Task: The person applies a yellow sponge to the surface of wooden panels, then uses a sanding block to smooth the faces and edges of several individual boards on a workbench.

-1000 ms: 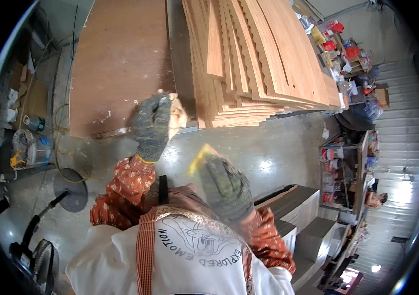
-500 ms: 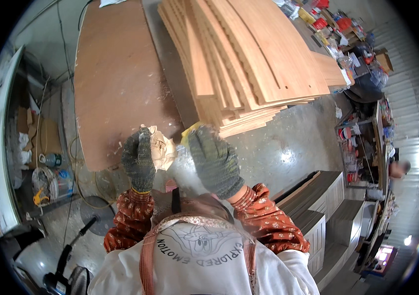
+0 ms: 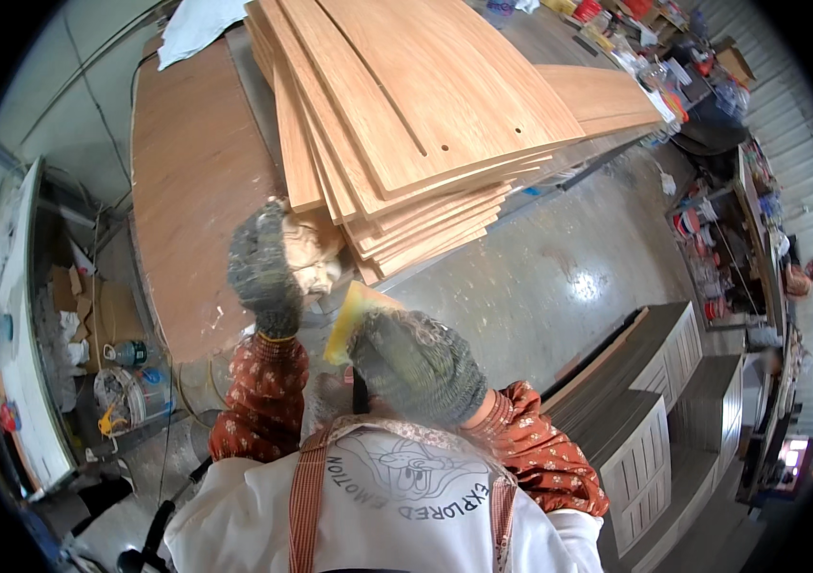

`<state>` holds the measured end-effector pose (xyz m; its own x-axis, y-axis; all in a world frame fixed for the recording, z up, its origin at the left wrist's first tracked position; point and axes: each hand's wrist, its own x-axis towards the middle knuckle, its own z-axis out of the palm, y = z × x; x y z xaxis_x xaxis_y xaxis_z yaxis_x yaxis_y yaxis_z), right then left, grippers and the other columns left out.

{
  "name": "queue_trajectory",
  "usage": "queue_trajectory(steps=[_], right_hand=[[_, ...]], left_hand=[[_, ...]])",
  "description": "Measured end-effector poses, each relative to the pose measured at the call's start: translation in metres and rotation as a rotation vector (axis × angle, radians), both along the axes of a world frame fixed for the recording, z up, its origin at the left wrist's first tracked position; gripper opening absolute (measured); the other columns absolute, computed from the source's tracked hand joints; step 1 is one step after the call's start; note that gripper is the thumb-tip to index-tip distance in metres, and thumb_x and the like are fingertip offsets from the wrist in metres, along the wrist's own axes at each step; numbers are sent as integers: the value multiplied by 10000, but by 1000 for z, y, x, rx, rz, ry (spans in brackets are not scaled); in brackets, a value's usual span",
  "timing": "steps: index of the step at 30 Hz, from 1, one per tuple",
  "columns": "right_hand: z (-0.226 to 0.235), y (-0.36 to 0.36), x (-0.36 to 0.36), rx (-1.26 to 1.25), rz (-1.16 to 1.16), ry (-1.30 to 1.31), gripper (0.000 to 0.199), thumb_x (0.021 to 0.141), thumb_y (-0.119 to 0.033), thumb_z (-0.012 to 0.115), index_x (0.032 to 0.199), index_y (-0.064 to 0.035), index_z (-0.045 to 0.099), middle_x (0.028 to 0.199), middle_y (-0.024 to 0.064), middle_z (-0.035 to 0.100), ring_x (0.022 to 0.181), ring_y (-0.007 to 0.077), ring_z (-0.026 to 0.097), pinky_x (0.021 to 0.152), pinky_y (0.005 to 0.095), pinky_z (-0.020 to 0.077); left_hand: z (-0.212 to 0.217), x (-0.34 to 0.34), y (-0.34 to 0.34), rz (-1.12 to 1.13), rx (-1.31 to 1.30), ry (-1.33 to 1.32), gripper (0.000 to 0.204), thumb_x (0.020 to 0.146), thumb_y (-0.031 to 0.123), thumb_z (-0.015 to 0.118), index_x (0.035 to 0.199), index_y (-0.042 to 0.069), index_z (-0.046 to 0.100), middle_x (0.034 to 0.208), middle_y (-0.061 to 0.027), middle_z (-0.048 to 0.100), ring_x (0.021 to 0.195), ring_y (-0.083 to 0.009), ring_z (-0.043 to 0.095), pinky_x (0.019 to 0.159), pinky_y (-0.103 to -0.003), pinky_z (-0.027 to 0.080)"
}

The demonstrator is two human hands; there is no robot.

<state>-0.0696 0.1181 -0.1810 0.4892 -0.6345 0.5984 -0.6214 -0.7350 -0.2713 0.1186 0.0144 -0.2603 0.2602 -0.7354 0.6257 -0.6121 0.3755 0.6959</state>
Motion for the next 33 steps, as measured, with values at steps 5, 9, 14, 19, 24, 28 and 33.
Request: queue_trajectory(steps=[5,9,14,19,24,28,33], right_hand=[[22,-30,11,-127,45,-86,247,753,-101,680,994,-72,634,923,100,604,767,289,612,637,365,519],[32,-43,9,-116,-1,-122,392,738,-50,654,1126,-57,599,1045,115,604,876,286,618,691,355,528],[35,-41,-4,-202,-38,145,482,744,-124,605,1220,-56,569,1238,164,533,1085,308,534,848,410,468],[35,-29,-3,-267,-145,257,444,832,-208,560,1252,-64,555,1306,162,500,1202,323,493,988,436,416],[41,-33,-3,-257,-116,278,466,745,-132,631,1194,-24,569,1236,185,541,1023,334,570,869,424,446],[44,-29,0,-253,-99,261,482,744,-142,634,1205,-24,553,1239,184,538,1051,341,558,887,439,435],[40,-24,-1,-169,-161,250,425,783,-137,588,1199,-47,587,1259,168,533,1084,331,560,855,425,484]], left_hand=[[4,-3,8,43,59,-111,229,844,144,626,1041,29,633,981,-118,628,848,-243,621,708,-355,512],[-6,24,22,-40,-84,-260,240,829,68,598,1063,23,629,1043,-128,620,939,-266,602,817,-355,486],[-17,40,43,-84,-37,-202,340,809,61,577,1143,-4,575,1106,-180,606,991,-333,593,866,-414,479],[-32,47,41,62,-109,-465,382,805,88,590,1181,27,561,1139,-141,594,1023,-312,573,894,-426,458],[-37,46,36,67,-84,-465,431,773,107,640,1192,44,561,1158,-124,589,1043,-301,566,927,-430,443],[-32,45,32,69,-121,-455,398,783,67,594,1179,39,567,1145,-133,596,1026,-313,573,896,-421,462],[-21,44,25,49,-170,-491,399,758,64,650,1150,31,584,1080,-127,618,959,-299,595,831,-410,495]])
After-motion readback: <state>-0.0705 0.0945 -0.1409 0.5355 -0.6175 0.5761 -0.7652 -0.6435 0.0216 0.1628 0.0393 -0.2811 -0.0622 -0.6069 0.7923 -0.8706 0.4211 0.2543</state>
